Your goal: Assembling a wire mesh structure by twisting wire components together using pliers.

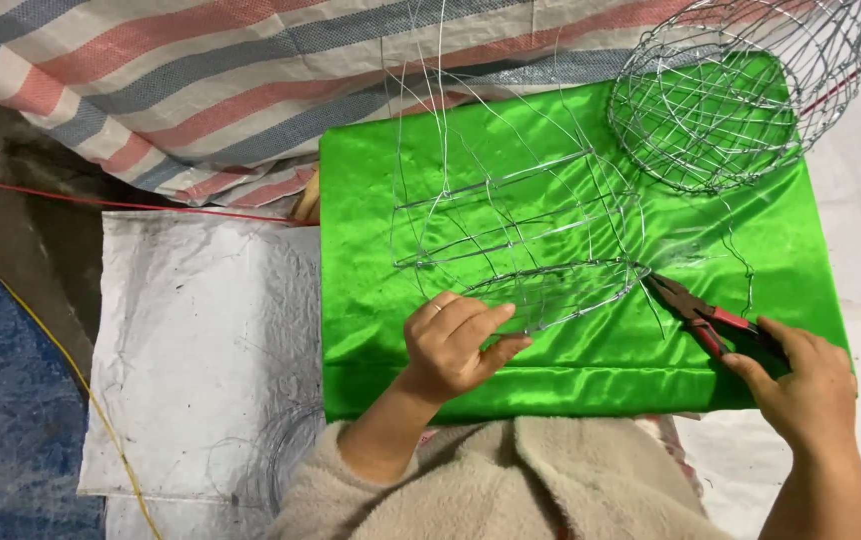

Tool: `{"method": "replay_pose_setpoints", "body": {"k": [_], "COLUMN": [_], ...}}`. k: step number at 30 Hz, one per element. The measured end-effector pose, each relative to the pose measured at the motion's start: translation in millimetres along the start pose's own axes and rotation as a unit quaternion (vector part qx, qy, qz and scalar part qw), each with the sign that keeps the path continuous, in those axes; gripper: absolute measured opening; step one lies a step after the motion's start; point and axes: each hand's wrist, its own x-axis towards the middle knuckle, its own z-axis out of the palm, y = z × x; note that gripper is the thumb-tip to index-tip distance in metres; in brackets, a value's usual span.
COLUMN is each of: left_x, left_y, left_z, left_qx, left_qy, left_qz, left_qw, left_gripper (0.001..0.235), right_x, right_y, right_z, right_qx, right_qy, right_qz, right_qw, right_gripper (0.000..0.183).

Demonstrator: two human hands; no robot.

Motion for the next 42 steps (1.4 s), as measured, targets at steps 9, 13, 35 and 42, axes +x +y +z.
{"method": "replay_pose_setpoints", "body": {"k": [9,13,35,42], "left_x": [-36.2,-72.2,10.0,13.6], "left_y": [-19.4,-27.4,-15.9,-13.2], "left_z": [-19.0,-27.4,-4.4,-6.5], "left_qx": [-0.029,-0.040,0.041,0.042], "left_qy": [0.022,0.026,-0.009,-0.044], "left_qz": [-0.004,-0.005,0.014,-0.006], "left_qw": [0.999,0.999,0.999,0.998], "left_gripper": [0.057,0.065,0.051,0.052], "right_x": [9.8,11.8,-42.3,-56.6], "right_y": [-70.0,-76.1,-110.7,-158.8], "right_z": [-41.9,-42.2,-23.6,-23.1], "right_qx": [-0.078,-0.140,0.650,0.661], "right_qy": [-0.182,-0.221,-0.325,-0.442], "right_qz": [0.123,0.126,-0.215,-0.155], "right_qw": [0.972,0.957,0.653,0.586], "right_gripper": [0.051,0.043,0.070,0.067]}}
